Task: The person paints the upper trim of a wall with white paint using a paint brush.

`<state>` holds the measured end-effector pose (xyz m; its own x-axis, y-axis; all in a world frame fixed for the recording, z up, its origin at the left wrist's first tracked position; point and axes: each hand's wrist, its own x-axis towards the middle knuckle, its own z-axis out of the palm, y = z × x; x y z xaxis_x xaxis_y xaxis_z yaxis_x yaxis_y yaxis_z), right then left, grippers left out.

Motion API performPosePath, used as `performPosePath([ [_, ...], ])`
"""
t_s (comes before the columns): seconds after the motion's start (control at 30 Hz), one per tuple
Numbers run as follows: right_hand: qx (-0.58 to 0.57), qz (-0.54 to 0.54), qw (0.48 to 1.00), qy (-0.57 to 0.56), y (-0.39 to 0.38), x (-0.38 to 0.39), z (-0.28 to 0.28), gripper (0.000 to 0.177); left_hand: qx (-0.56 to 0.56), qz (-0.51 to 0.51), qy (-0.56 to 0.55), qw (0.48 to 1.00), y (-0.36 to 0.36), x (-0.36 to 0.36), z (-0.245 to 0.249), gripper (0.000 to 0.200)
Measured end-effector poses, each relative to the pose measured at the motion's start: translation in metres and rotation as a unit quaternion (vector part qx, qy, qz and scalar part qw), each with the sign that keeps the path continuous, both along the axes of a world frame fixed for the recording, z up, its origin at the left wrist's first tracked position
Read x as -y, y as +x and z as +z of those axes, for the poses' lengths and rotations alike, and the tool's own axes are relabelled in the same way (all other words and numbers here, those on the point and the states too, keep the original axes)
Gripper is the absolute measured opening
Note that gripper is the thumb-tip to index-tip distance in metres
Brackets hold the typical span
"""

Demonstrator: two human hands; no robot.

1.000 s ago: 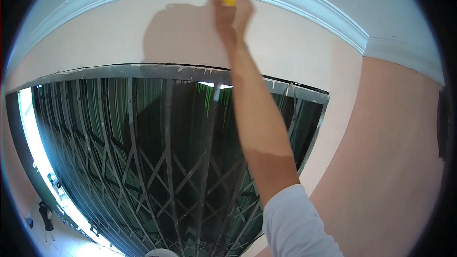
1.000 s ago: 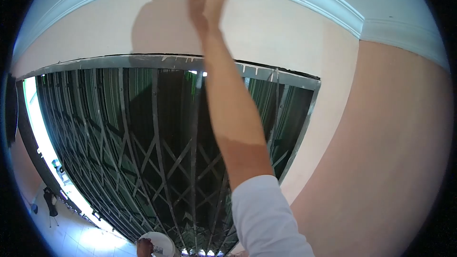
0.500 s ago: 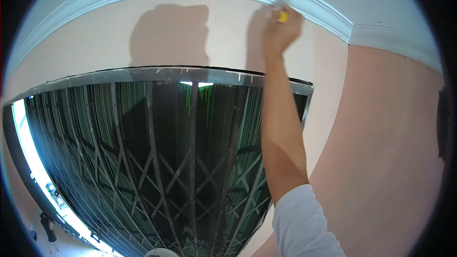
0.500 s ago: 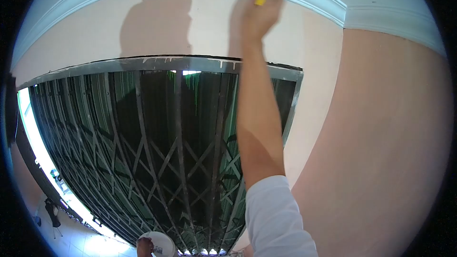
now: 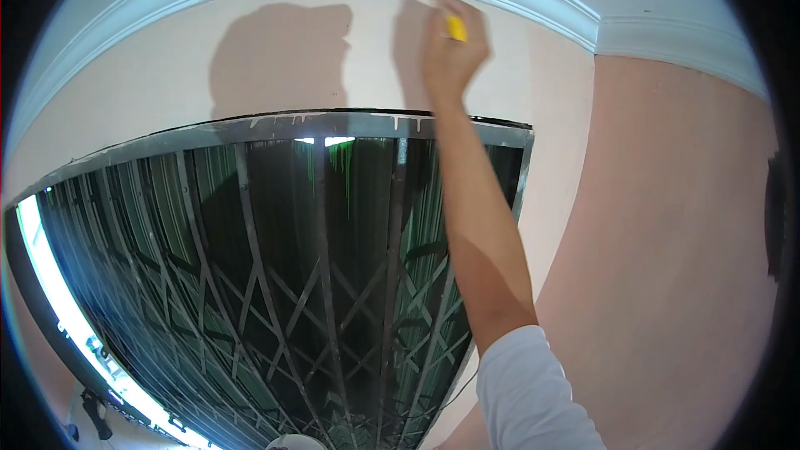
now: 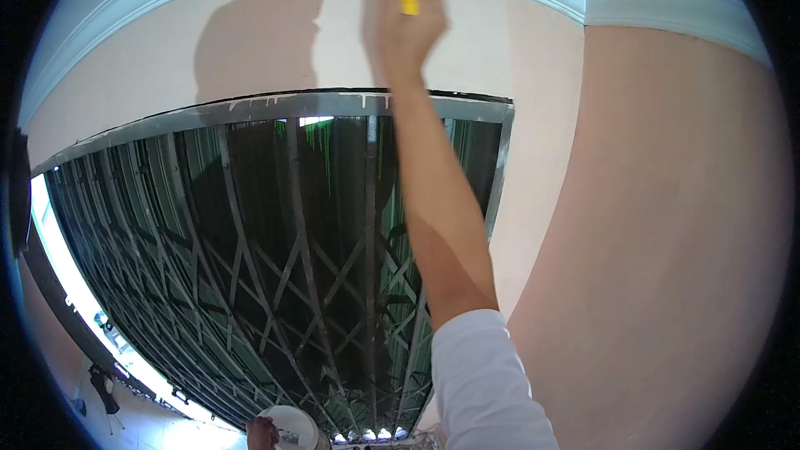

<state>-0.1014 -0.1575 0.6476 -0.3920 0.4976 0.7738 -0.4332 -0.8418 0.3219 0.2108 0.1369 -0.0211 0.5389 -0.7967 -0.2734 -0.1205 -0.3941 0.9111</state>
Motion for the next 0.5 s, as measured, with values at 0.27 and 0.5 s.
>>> performPosePath([
  [0.27,0.176,-0.150,0.973,0.018,-0.100,0.021,0.013,0.017,-0.093,0.013,-0.062,0.994,0.019,0.005,-0.058,0.027],
  [0.5,0.009,-0.096,0.995,0.027,0.000,0.012,0.011,0.015,-0.055,-0.004,-0.087,0.995,0.037,0.011,-0.121,0.027],
])
